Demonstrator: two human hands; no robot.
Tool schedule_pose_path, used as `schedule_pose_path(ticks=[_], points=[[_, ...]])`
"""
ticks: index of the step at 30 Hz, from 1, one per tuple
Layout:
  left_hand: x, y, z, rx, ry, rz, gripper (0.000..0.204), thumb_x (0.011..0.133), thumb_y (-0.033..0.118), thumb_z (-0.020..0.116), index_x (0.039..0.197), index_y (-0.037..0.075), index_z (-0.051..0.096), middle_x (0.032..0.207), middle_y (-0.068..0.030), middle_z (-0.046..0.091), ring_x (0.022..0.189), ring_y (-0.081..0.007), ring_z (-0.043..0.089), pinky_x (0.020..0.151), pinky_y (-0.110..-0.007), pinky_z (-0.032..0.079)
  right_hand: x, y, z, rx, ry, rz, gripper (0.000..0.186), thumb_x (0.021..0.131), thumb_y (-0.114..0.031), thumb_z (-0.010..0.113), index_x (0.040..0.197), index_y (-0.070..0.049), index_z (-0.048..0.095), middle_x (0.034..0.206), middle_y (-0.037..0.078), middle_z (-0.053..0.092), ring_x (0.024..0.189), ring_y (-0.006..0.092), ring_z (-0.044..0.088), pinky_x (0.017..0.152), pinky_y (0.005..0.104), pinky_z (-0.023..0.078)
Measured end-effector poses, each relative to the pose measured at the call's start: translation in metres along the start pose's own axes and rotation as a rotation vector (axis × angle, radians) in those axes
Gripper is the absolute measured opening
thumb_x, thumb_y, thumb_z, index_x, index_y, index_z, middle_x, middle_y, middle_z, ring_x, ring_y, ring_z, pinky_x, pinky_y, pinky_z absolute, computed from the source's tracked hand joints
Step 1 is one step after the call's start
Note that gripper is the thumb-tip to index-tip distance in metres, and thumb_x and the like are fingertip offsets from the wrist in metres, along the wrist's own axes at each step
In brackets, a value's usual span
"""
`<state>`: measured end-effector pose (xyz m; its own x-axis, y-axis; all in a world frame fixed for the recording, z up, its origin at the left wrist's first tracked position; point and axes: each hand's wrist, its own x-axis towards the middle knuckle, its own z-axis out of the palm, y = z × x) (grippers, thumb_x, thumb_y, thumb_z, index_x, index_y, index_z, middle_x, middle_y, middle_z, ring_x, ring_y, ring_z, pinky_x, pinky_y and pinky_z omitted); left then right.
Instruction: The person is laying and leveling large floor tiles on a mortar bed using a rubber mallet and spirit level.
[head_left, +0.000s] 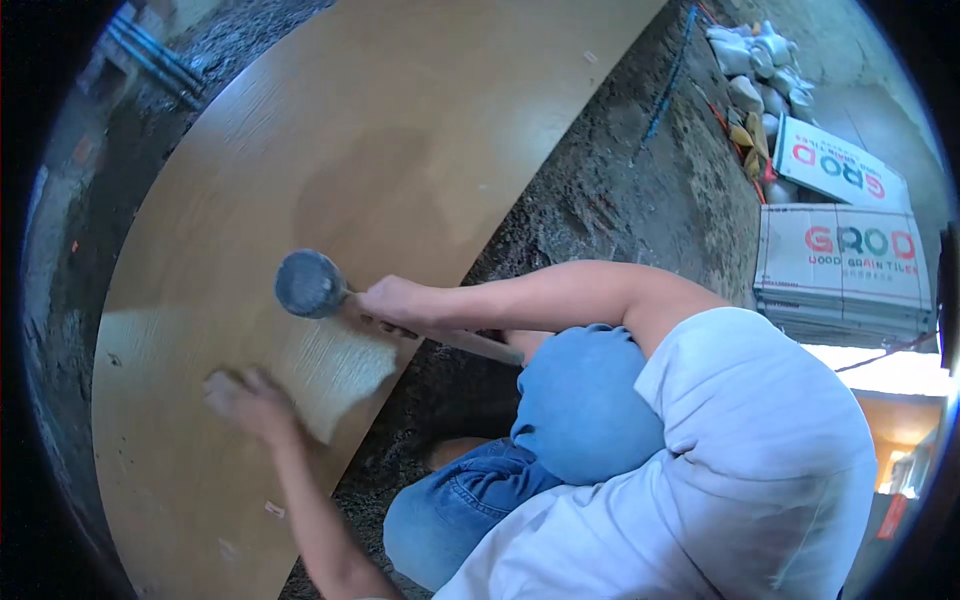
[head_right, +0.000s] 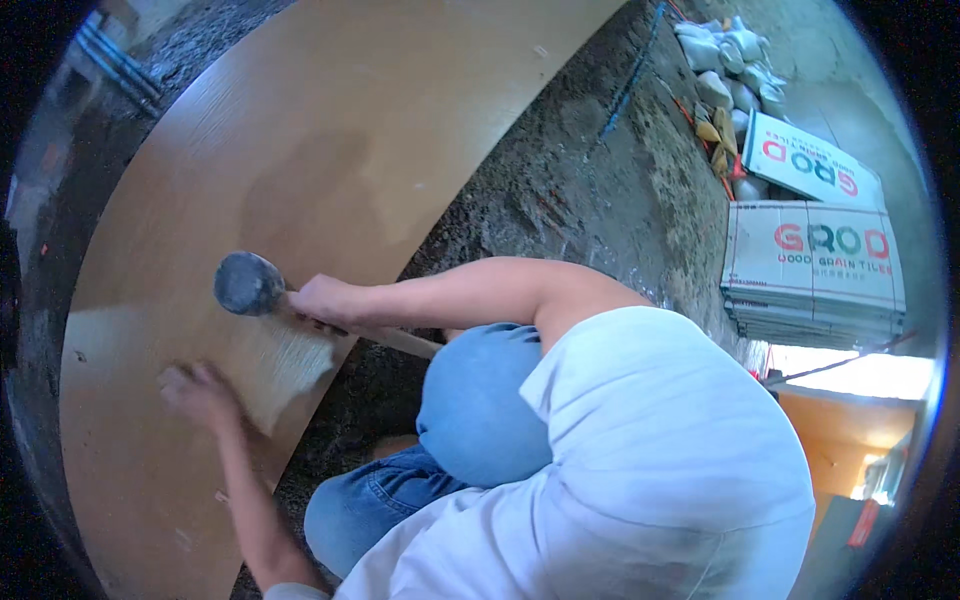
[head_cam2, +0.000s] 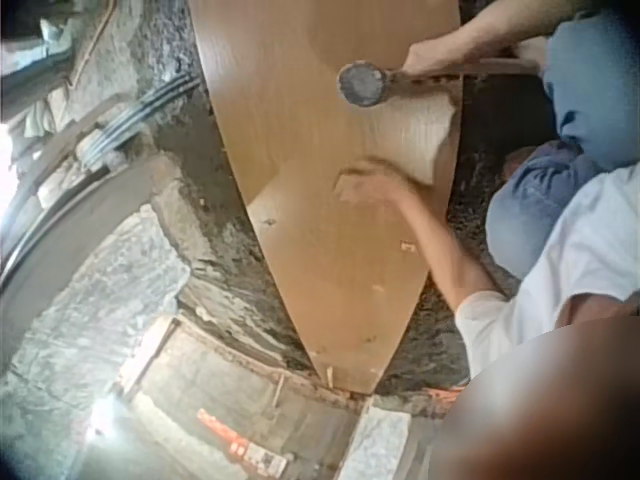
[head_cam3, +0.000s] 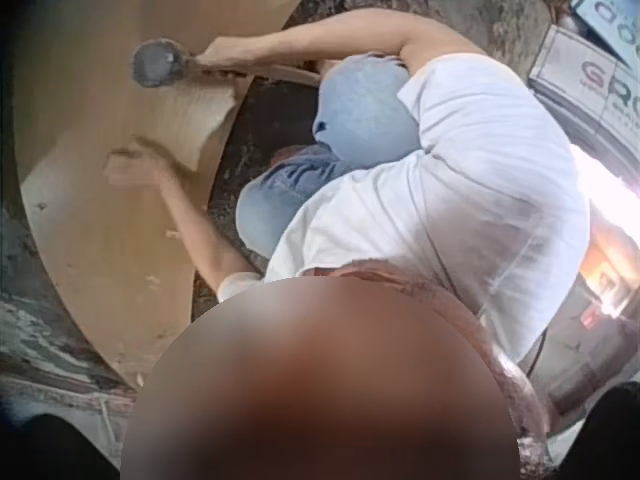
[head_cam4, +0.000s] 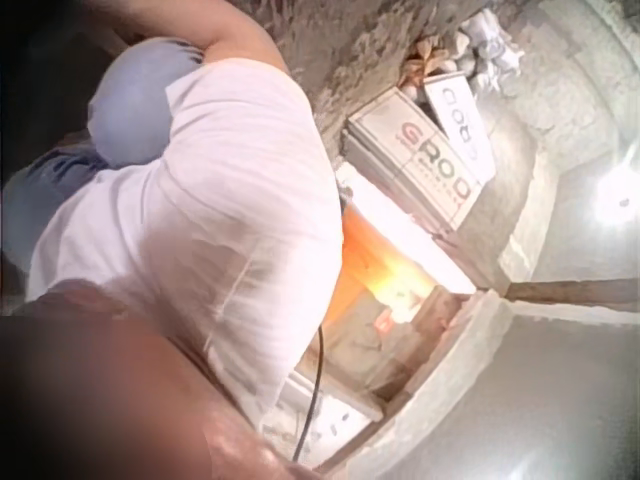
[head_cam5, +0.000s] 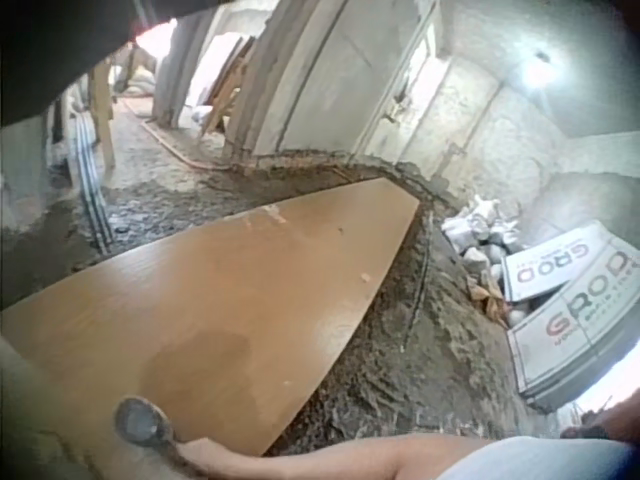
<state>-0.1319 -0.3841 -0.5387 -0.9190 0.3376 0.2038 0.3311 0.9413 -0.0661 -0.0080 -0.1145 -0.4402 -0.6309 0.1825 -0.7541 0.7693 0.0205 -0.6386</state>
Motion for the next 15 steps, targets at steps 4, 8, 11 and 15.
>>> schedule_pose_path(ticks=[4,8,11,15], points=[[-0.059,0.053,-0.036,-0.207,-0.191,0.213,0.065,0.093,0.036,0.05,0.143,0.0,0.03,0.149,-0.0223,0.027,0.139,-0.0388,0.021,0.113,-0.048,0.017,0.01,-0.003,-0.023,0.231,0.173,-0.06,0.039,0.089,-0.034,0.05,0.069,-0.001,0.058,0.061,0.01,0.055,0.047,0.0208,0.052,0.041,0.0358,0.041],[-0.06,0.043,-0.042,-0.18,-0.25,0.219,0.068,0.093,0.038,0.047,0.146,0.002,0.024,0.154,-0.0172,0.02,0.142,-0.0365,0.014,0.115,-0.048,0.012,0.01,0.008,-0.055,0.414,0.525,-0.209,0.041,0.09,-0.036,0.05,0.067,-0.002,0.056,0.061,0.01,0.056,0.048,0.0204,0.053,0.043,0.0372,0.042],[-0.06,0.055,-0.038,-0.214,-0.208,0.25,0.066,0.094,0.038,0.046,0.146,0.002,0.025,0.153,-0.0166,0.022,0.142,-0.0363,0.016,0.115,-0.048,0.013,0.036,0.072,-0.093,0.126,0.593,-0.019,0.053,0.093,-0.054,0.045,0.081,-0.003,0.056,0.06,0.002,0.049,0.043,0.0124,0.044,0.037,0.0306,0.037],[-0.062,0.042,-0.04,-0.184,-0.225,0.228,0.065,0.095,0.038,0.045,0.146,0.003,0.025,0.153,-0.0169,0.022,0.142,-0.0365,0.016,0.115,-0.048,0.013,0.01,0.055,-0.111,0.563,0.457,0.025,0.053,0.093,-0.057,0.043,0.078,-0.007,0.051,0.058,0.0,0.046,0.042,0.0098,0.043,0.037,0.0302,0.036]])
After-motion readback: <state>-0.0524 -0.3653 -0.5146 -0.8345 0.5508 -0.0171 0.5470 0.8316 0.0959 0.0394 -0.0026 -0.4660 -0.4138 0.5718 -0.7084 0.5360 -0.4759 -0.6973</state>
